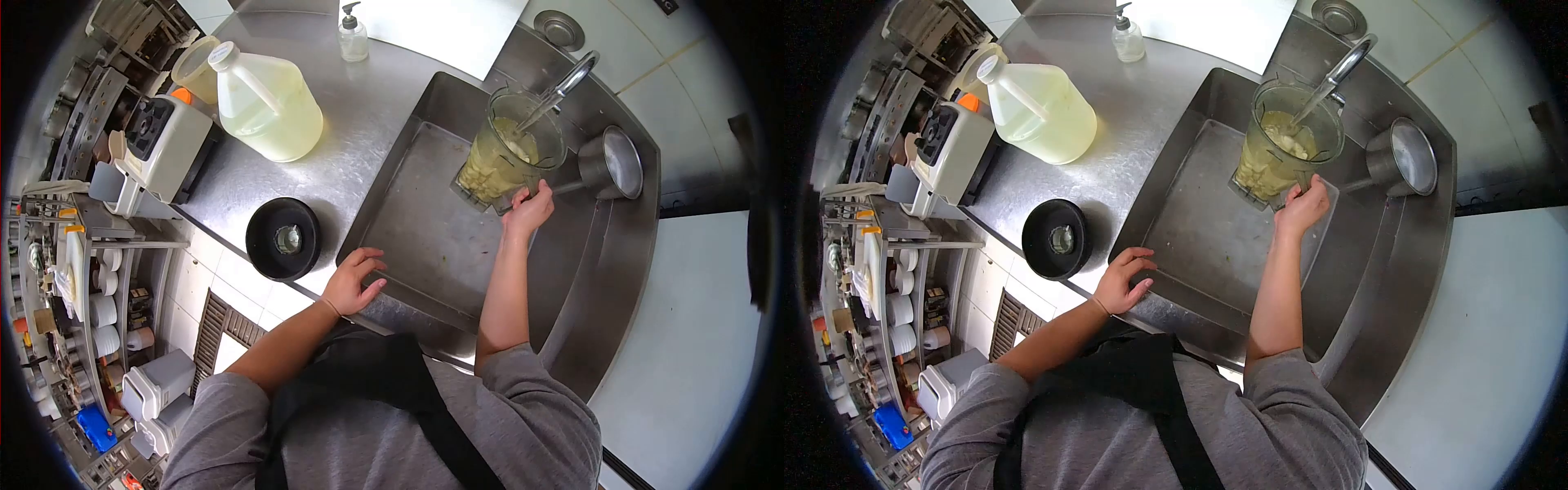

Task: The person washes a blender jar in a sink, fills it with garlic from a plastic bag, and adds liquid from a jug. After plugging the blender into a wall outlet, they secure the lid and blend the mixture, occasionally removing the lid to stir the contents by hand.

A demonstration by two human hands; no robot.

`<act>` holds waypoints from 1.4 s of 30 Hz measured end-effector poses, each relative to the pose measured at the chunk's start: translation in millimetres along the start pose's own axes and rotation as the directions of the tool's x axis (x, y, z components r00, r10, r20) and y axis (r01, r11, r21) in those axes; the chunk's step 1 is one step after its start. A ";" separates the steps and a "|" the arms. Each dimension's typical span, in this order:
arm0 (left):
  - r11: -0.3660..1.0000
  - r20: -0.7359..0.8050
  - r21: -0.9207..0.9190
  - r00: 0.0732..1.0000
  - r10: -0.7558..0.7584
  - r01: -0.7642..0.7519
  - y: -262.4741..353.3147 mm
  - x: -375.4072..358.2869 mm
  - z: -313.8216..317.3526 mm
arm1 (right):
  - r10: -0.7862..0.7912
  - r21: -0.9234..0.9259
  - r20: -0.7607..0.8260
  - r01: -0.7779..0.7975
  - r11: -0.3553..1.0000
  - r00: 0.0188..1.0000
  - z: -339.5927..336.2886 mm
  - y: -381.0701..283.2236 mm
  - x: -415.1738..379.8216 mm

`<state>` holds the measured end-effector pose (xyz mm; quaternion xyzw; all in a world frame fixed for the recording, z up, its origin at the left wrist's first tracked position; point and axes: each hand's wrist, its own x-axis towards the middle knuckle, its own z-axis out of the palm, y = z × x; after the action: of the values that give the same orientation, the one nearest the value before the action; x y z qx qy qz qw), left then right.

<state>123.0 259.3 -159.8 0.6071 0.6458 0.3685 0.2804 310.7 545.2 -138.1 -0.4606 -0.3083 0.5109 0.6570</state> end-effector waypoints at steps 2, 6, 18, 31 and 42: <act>1.000 0.000 -0.005 1.000 0.002 -0.002 -0.5 -0.8 0.6 | 0.032 0.002 -0.007 -0.032 0.999 0.999 2.2 -3.2 -2.5; 1.000 0.004 -0.010 1.000 0.010 -0.010 -2.4 -1.7 0.6 | 0.036 0.004 -0.007 -0.036 0.999 0.999 -2.5 5.0 2.1; 0.992 -0.047 -0.074 0.994 0.098 -0.101 -6.4 -1.2 4.5 | 0.093 -0.068 -0.018 -0.094 0.993 0.995 -77.1 -22.8 -55.5; 0.987 0.069 -0.010 0.985 0.161 -0.160 -15.5 -7.8 10.9 | 0.068 0.079 0.222 -0.088 0.993 0.973 -14.1 -98.1 -132.6; 1.000 0.133 0.012 0.991 0.024 -0.026 -14.6 -11.7 6.5 | 0.049 0.186 0.402 -0.134 0.973 0.914 156.0 -4.9 -143.5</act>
<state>121.0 248.7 -176.4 0.6404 0.6205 0.3262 0.3138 134.6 453.1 -64.0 -0.2902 -0.3567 0.6534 0.6014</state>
